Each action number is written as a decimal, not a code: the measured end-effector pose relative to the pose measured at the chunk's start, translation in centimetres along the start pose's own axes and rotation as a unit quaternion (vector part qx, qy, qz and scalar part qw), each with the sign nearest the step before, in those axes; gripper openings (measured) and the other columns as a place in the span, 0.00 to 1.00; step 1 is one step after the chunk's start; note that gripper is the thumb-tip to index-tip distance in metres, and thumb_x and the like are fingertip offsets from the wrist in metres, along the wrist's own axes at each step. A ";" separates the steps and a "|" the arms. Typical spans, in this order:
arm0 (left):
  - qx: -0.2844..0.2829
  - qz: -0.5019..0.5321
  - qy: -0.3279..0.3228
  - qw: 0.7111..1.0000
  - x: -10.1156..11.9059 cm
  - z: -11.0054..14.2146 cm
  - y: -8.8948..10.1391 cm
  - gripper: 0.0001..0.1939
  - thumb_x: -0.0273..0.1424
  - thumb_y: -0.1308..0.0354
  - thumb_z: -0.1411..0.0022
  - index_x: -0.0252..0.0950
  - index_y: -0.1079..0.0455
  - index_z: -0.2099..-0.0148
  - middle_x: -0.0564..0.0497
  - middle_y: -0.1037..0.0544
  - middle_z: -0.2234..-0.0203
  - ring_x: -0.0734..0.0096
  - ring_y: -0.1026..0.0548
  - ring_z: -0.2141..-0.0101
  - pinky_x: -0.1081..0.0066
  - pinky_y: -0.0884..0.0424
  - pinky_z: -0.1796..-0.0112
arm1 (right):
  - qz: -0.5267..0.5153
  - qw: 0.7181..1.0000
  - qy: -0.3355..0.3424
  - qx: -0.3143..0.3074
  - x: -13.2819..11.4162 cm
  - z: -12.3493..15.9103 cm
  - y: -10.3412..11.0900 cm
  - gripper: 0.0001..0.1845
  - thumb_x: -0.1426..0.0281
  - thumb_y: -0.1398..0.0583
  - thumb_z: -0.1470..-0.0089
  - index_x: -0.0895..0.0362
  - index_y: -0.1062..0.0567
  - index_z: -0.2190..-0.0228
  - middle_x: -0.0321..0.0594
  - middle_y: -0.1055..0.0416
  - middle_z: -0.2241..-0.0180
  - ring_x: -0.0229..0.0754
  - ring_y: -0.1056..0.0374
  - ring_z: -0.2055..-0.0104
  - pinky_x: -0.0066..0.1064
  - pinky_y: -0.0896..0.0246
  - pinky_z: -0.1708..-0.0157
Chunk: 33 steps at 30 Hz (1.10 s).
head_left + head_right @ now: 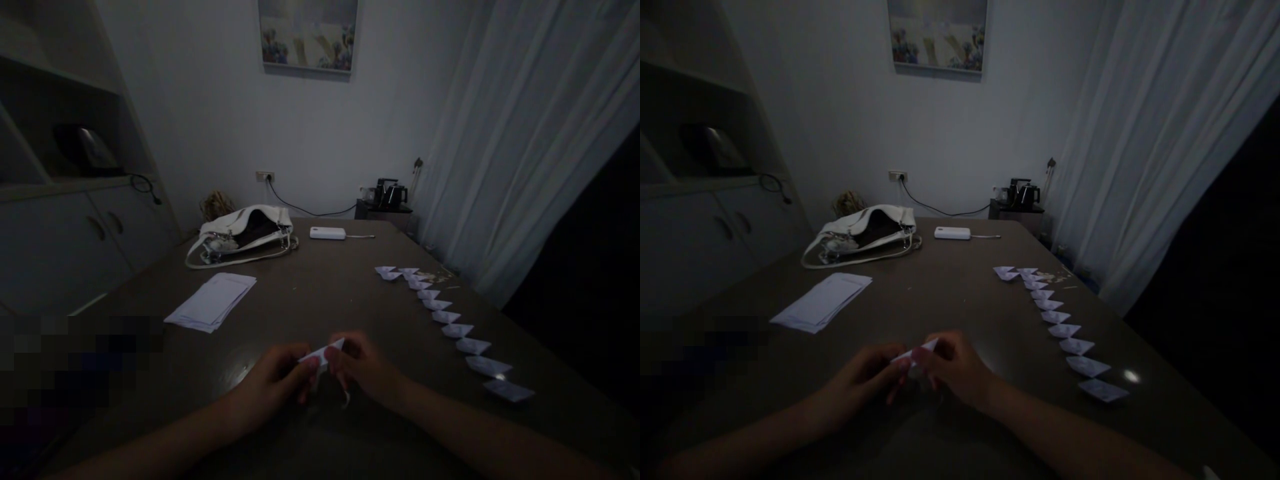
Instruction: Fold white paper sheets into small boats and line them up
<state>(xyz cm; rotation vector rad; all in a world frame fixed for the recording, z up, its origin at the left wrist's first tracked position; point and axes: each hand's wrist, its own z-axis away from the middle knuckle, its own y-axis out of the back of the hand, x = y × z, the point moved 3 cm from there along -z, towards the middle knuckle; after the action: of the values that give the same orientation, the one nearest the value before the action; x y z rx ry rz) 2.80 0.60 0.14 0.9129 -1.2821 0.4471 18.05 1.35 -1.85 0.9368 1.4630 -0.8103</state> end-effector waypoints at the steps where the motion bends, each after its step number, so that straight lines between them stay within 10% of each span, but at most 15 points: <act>1: -0.003 -0.003 0.000 1.000 0.0 0.0 0.0 0.23 0.47 0.53 0.38 0.30 0.33 0.68 0.54 0.34 0.80 0.75 0.36 0.77 0.75 0.41 0.74 | 0.015 0.999 -0.002 -0.032 0.0 0.1 -0.2 0.24 0.51 0.40 0.50 0.61 0.31 0.78 0.32 0.39 0.84 0.29 0.44 0.84 0.20 0.51 0.85; 33: 0.019 -0.013 0.004 1.000 0.1 0.1 0.0 0.18 0.42 0.48 0.39 0.31 0.34 0.72 0.55 0.33 0.81 0.78 0.36 0.78 0.77 0.42 0.76 | 0.064 0.998 0.012 -0.006 -0.5 0.7 -0.4 0.36 0.48 0.54 0.41 0.62 0.28 0.84 0.37 0.38 0.88 0.31 0.44 0.87 0.23 0.50 0.84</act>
<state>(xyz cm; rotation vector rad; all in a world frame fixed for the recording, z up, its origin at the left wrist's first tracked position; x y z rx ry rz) 2.75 0.45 0.28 0.9571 -1.2565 0.4560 17.95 0.52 -1.47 1.0230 1.4123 -0.6984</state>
